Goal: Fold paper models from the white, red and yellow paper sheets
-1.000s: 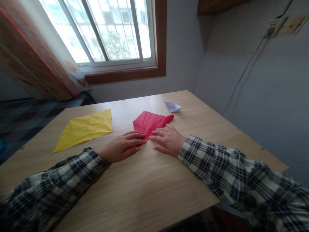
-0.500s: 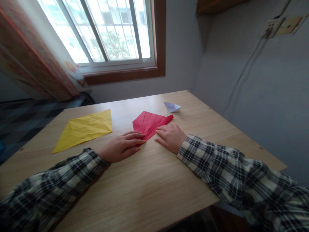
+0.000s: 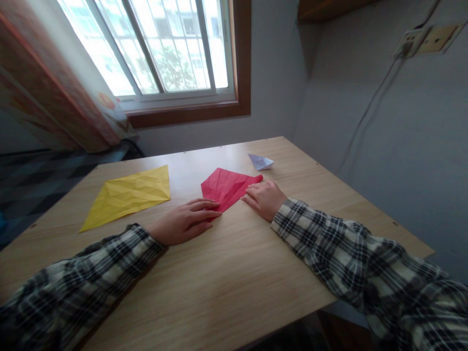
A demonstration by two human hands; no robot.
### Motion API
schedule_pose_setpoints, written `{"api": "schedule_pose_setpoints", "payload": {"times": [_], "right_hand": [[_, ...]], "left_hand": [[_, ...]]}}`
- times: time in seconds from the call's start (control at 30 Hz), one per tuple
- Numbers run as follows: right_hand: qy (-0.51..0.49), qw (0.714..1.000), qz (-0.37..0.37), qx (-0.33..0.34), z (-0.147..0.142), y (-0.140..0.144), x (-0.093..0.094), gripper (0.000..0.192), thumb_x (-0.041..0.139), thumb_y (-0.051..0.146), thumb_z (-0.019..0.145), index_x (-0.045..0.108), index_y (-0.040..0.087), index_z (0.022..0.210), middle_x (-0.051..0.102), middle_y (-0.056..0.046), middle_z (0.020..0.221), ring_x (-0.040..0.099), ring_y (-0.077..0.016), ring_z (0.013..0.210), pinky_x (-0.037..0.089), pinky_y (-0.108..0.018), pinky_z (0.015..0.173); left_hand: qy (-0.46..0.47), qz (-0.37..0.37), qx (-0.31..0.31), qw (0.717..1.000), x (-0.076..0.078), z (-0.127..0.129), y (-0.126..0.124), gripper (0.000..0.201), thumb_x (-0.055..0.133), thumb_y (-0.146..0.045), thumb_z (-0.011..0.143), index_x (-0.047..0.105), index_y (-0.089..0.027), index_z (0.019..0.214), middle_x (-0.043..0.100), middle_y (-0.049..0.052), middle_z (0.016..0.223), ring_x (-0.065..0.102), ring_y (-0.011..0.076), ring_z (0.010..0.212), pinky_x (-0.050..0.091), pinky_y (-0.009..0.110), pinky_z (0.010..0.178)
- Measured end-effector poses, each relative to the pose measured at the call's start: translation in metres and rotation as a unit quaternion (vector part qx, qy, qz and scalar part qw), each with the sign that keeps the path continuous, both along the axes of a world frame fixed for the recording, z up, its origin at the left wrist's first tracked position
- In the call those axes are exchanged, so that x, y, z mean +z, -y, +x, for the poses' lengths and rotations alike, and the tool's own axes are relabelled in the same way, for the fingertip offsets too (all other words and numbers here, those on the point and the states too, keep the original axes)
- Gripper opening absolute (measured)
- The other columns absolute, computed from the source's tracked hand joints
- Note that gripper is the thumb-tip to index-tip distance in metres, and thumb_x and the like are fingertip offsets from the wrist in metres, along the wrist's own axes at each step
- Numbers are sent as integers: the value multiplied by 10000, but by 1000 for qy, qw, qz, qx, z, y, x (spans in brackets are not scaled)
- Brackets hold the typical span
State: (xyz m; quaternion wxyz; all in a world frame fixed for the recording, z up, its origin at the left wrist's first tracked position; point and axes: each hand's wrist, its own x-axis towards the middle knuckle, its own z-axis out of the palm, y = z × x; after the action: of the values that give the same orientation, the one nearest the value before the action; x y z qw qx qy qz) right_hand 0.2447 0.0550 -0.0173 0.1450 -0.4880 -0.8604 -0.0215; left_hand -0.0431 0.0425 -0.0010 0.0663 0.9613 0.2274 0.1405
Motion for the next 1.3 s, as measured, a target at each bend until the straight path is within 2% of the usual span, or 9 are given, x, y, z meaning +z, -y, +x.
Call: {"api": "schedule_pose_setpoints", "payload": {"times": [0.67,0.87,1.0,1.17,1.3], "right_hand": [[7,998,-11,-59,16,-18,1,408,368,419,1010,695,189,1094,686,-86,1221,613,-243,1118,388,-428,994],[13,997,-7,-80,16,-17,-1,421,361,450,1005,694,212,1100,669,-88,1259,602,-262,1143,360,-490,1029],[17,994,-8,-108,17,-18,-3,452,353,462,1001,671,184,1161,638,-113,1308,585,-279,1175,365,-504,1027],[24,989,25,-142,16,-17,-5,458,394,463,986,641,156,1221,621,-133,1331,509,-320,1274,310,-569,1065],[-1,993,75,-96,14,-12,-4,454,408,451,983,611,169,1274,562,-128,1404,450,-312,1331,254,-561,1113]], "left_hand": [[7,-1,-2,1000,-1,-1,1,340,481,-333,982,625,-246,1278,599,92,1342,561,230,1227,471,421,1055],[11,3,-5,1000,-1,-1,1,344,478,-332,982,625,-244,1281,600,94,1338,566,227,1218,474,410,1052],[8,0,-2,1000,-1,0,1,341,476,-336,984,627,-244,1276,600,92,1338,566,229,1219,470,410,1055],[4,1,0,1000,-1,-1,1,341,472,-340,986,625,-244,1275,598,89,1341,560,227,1223,465,408,1054],[-8,10,6,1000,0,0,2,342,464,-344,988,627,-240,1271,605,87,1327,570,227,1197,468,401,1037]]}}
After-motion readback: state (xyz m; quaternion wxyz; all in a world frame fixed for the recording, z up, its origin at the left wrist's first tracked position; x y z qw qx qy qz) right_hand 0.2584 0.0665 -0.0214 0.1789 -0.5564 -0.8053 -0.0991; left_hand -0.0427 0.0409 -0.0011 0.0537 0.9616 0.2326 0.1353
